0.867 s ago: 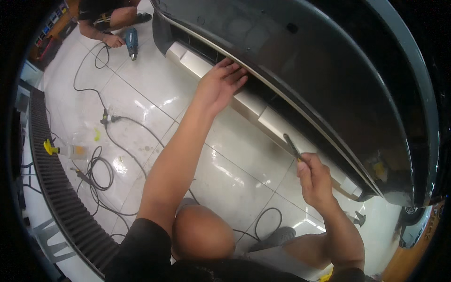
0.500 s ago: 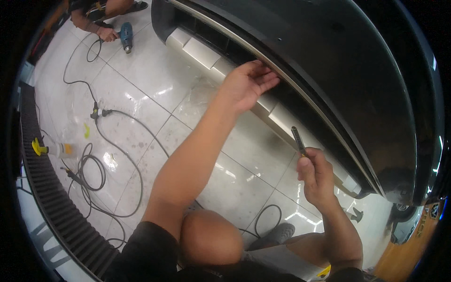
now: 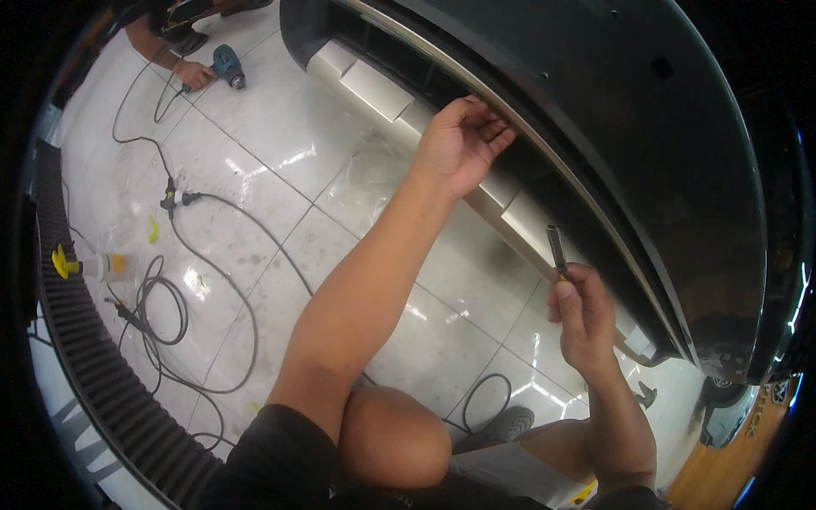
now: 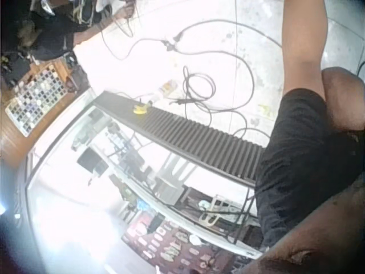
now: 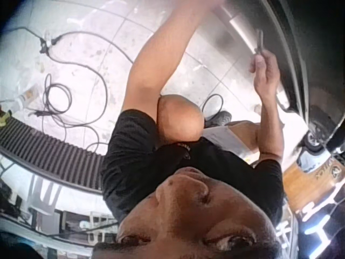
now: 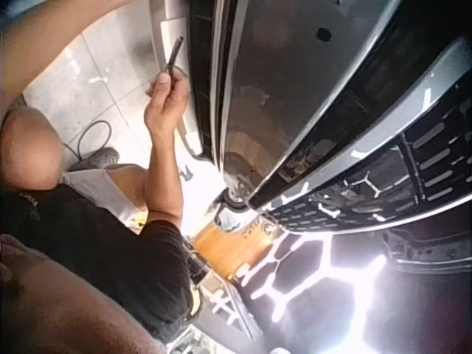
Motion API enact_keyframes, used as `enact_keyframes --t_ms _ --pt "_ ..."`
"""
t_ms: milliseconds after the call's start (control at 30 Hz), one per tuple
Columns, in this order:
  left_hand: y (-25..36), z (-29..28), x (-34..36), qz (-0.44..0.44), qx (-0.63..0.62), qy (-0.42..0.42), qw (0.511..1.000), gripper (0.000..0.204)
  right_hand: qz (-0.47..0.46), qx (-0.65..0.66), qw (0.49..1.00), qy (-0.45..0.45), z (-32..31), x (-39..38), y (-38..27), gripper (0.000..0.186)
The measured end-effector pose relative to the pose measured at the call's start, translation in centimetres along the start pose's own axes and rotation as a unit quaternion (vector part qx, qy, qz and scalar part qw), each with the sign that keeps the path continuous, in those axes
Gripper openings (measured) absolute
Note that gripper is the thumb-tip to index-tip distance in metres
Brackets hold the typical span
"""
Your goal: The person applies a vinyl wrap to the front bumper of a car. They use a yellow squeegee to smooth the material and a heat gun to conform it to the curves. The person also uses a grey cloth to wipe the surface and a knife to trim the edges of the wrap.
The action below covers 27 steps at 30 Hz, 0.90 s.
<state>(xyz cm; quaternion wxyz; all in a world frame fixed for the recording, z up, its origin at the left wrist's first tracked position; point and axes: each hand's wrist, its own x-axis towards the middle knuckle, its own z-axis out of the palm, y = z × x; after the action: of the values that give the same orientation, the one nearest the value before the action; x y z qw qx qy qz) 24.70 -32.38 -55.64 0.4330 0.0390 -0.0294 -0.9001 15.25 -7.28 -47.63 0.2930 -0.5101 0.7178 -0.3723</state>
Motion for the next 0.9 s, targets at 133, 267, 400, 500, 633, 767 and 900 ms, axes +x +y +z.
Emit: enact_keyframes --t_ms 133,267,400,500,633,767,900 --pt "0.5 0.3 0.2 0.02 -0.003 0.0 1.0 0.003 0.007 0.004 1.0 0.002 0.0 0.4 0.1 0.027" --pt "0.7 -0.1 0.2 0.035 0.012 -0.016 0.999 0.007 -0.003 0.004 1.0 0.005 0.0 0.9 0.2 0.027" --pt "0.6 0.0 0.1 0.034 0.017 -0.005 0.999 0.003 -0.001 0.003 1.0 0.005 0.0 1.3 0.4 0.028" --pt "0.4 0.5 -0.2 0.038 0.02 0.003 0.999 0.004 -0.004 0.001 1.0 0.004 0.0 1.4 0.7 0.028" --pt "0.7 -0.4 0.0 0.028 0.01 -0.02 0.999 0.003 -0.008 0.005 1.0 0.005 0.1 1.8 0.8 0.027" --pt "0.4 0.0 0.0 0.03 0.008 0.001 1.0 0.003 -0.019 -0.005 1.0 0.002 0.1 2.2 0.4 0.021" --pt "0.4 0.2 -0.4 0.029 0.003 -0.019 0.999 0.005 0.01 -0.007 1.0 0.011 0.3 2.3 0.4 0.026"
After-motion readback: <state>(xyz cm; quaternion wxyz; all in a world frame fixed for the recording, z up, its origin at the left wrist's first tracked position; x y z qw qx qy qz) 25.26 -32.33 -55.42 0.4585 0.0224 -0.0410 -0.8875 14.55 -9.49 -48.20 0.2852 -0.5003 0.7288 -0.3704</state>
